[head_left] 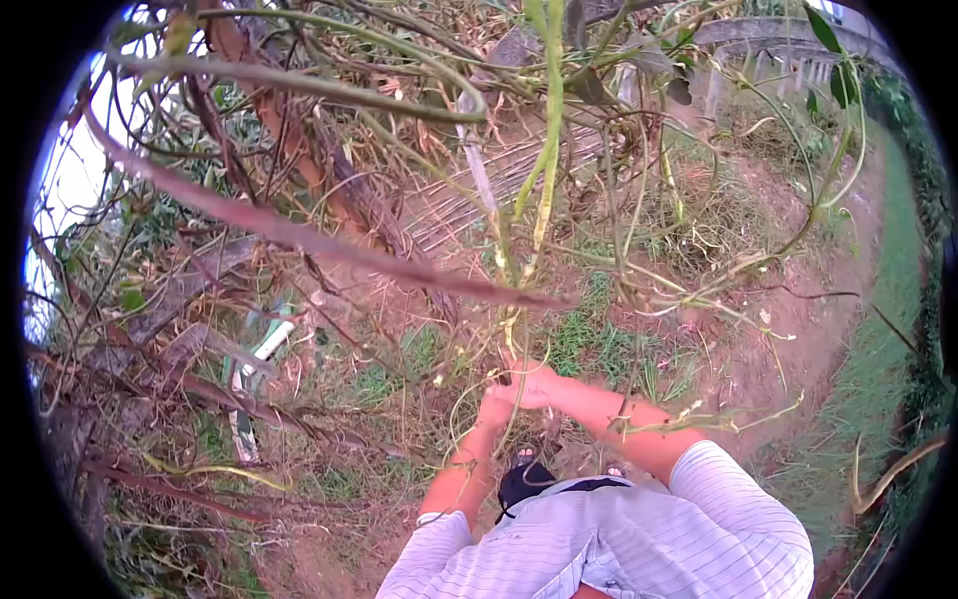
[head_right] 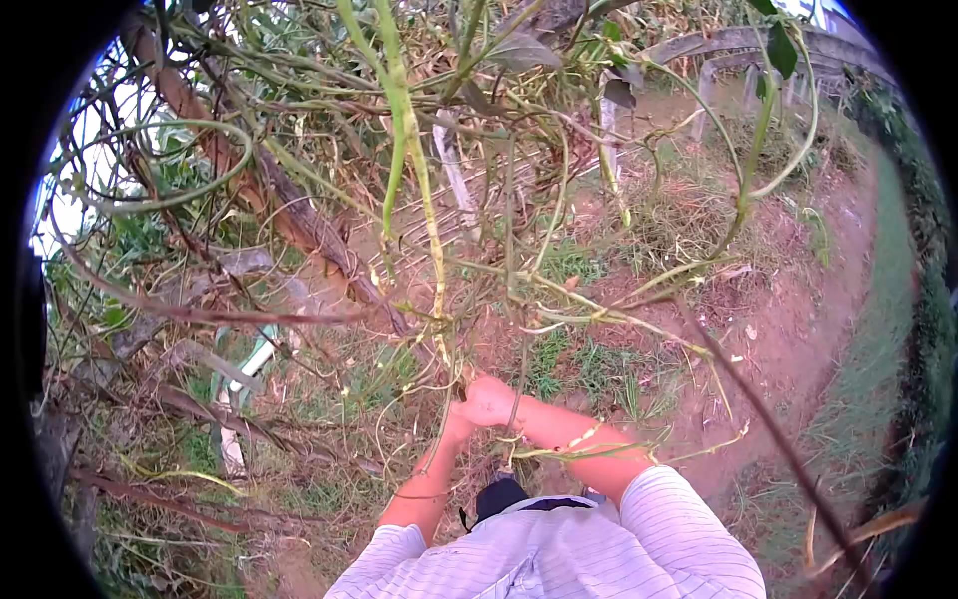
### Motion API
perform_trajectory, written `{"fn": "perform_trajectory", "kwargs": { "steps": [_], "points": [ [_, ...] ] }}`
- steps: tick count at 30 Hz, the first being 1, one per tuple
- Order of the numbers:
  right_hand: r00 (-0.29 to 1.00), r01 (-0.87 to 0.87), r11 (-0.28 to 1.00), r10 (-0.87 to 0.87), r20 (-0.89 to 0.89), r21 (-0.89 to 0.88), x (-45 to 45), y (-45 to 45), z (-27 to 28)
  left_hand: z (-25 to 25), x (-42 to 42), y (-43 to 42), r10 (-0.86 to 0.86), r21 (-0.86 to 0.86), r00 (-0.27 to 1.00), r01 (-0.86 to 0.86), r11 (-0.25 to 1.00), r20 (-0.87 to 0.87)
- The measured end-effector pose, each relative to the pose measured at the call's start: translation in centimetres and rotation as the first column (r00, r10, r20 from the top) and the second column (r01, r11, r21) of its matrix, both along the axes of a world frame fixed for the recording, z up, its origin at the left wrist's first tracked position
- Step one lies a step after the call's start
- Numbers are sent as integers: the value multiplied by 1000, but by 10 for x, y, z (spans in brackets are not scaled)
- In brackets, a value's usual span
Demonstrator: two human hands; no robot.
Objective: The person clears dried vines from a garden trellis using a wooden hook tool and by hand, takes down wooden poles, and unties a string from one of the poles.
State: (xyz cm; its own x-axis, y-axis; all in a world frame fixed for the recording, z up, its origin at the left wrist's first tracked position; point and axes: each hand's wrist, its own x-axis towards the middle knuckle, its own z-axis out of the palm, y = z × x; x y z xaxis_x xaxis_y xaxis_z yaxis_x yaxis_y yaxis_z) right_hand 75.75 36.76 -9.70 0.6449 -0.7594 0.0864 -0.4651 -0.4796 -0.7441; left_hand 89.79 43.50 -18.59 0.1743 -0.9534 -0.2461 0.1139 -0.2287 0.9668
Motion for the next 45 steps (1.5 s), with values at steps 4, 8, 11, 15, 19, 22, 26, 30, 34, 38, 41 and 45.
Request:
{"fn": "perform_trajectory", "kwargs": {
  "steps": [4, 8, 11, 15, 19, 22, 26, 30, 34, 38, 41, 45],
  "points": [
    [980, 164, 981, -173, 94, 101, 44, -7, -50, 1, 25, -9, -85, 84, 996, 86, 993, -11],
    [916, 358, 909, -386, 107, 214, 65, 8, -47, 1, 61, -26, -148, 124, 989, 151, 981, -28],
    [852, 445, 862, -490, 181, 242, 79, 26, -37, 9, 84, -40, -164, 134, 986, 165, 977, -24],
    [817, 470, 805, -552, 167, 360, 72, 44, 29, 23, 100, -66, -197, 102, 980, 200, 975, -37],
    [704, 675, 707, -703, 101, 213, 110, 4, 70, 46, 107, -89, -222, 54, 974, 224, 973, -38],
    [742, 499, 724, -641, 197, 477, 102, -4, 174, 74, 99, -114, -237, -14, 970, 237, 972, -47],
    [749, 585, 785, -620, 236, 206, 117, -31, 200, 102, 89, -143, -230, -99, 969, 221, 970, -88],
    [703, 674, 737, -624, 341, -39, 134, -18, 184, 125, 87, -161, -191, -141, 968, 169, 975, -161],
    [726, 684, 640, -545, 420, -351, 75, 66, 154, 169, 66, -160, -238, -212, 904, 170, 962, -355],
    [584, 808, 588, -806, 102, 21, -30, 185, 29, 226, 39, -128, -323, -239, 808, 231, 943, -492],
    [365, 927, 315, -884, -293, 202, -93, 296, -44, 234, 15, -96, -329, -239, 821, 242, 941, -466],
    [247, 959, 156, -870, -427, 238, -142, 404, -119, 227, -14, -49, -270, -146, 854, 228, 963, -444]
  ]
}}
